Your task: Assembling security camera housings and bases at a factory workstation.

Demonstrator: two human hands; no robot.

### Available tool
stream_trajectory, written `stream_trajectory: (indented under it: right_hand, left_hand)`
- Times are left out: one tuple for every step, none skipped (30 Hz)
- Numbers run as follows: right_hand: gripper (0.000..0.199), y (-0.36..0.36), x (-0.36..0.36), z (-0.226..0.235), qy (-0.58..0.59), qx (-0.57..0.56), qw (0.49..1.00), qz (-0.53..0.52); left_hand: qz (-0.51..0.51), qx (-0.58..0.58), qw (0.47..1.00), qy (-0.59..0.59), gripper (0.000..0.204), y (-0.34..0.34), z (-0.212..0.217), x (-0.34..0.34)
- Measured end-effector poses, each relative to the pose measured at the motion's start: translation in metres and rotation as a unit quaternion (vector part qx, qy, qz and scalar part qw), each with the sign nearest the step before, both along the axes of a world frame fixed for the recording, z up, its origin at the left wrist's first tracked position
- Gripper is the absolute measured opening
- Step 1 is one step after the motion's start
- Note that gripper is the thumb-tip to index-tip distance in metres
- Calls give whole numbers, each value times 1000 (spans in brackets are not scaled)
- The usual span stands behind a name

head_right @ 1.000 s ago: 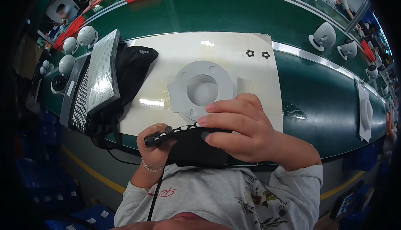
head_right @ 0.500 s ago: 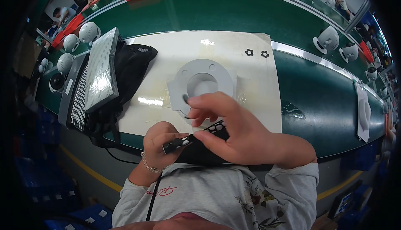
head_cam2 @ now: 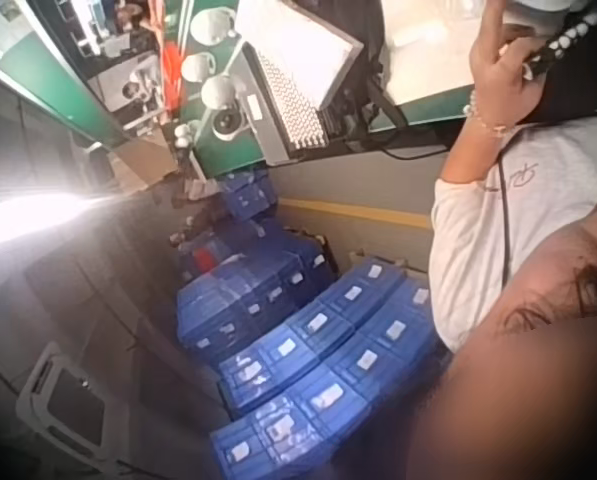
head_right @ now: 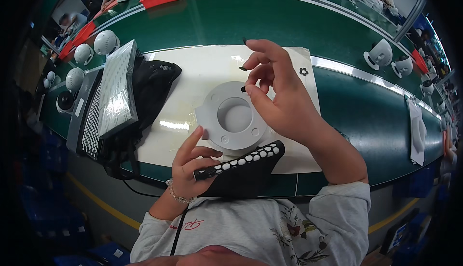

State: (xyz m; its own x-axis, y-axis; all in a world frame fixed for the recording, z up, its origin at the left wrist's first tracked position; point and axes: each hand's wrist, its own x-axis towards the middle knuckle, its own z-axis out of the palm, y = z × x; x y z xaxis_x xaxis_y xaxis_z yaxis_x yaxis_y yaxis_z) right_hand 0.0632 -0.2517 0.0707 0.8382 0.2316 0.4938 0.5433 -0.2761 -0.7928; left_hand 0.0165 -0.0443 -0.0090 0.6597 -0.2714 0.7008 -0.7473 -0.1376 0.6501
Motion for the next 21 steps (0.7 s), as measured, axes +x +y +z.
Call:
stream_trajectory:
  right_hand:
    - [61, -2, 1, 2, 0, -1, 1000, -1]
    - [59, -4, 1, 5, 22, -23, 999, 5]
    - [58, -6, 1, 7, 44, -44, 998, 11]
    - [58, -5, 0, 12, 46, -44, 998, 13]
    - [59, -4, -1, 19, 61, -73, 995, 8]
    - [60, -3, -2, 25, 76, -102, 992, 3]
    - [60, -1, -2, 27, 77, -102, 992, 2]
    - [58, 1, -3, 28, 26, -143, 989, -7]
    - [57, 3, -5, 30, -25, -184, 983, -15]
    - [57, 5, -8, 33, -24, -185, 982, -16]
    - [55, 8, -11, 38, -58, -235, 970, -12]
    - [53, 9, -14, 41, -92, -284, 954, -8]
    - [50, 9, -17, 44, -70, -316, 946, 1]
    - [50, 9, -18, 46, -70, -316, 946, 2]
    - [53, 9, -19, 48, -72, -350, 934, 16]
    - [56, 9, -19, 49, -74, -383, 920, 30]
    - [56, 10, -18, 51, -74, -383, 920, 32]
    - [57, 12, -16, 53, -72, -377, 924, -3]
    - [59, 11, -14, 55, -68, -371, 925, -44]
    - [59, 10, -11, 52, -68, -373, 924, -46]
    - [58, 9, -5, 45, -54, -298, 953, -17]
  left_hand:
    - [-20, -1, 1000, 18, 19, 0, -5, 2]
    - [-39, -3, 999, 37, 18, 1, -8, 3]
    - [-41, -4, 998, 37, 18, 2, -8, 5]
    - [-47, 17, 998, 26, 18, 5, -9, 6]
    - [-53, 39, 998, 16, 18, 7, -9, 7]
    - [-53, 39, 998, 18, 18, 8, -9, 6]
    - [-55, 48, 997, 20, 17, 9, -7, 7]
    - [-59, 57, 996, 22, 17, 9, -5, 7]
    - [-61, 56, 996, 22, 17, 10, -3, 7]
    - [-60, 68, 996, 25, 16, 10, -1, 7]
    - [-59, 79, 995, 28, 16, 11, 0, 6]
    - [-59, 78, 995, 29, 16, 10, 0, 6]
    - [-59, 75, 995, 23, 16, 10, 0, 7]
    - [-58, 72, 996, 18, 15, 10, 0, 7]
    - [-56, 71, 996, 18, 15, 11, -1, 7]
    - [-58, 68, 996, 16, 16, 11, -2, 7]
    - [-58, 66, 996, 14, 16, 12, -3, 7]
    - [-55, 65, 996, 14, 16, 12, -3, 7]
    - [-56, 69, 996, 14, 16, 12, -3, 7]
    - [-57, 73, 996, 13, 16, 11, -3, 7]
    - [-58, 72, 996, 12, 16, 10, -3, 7]
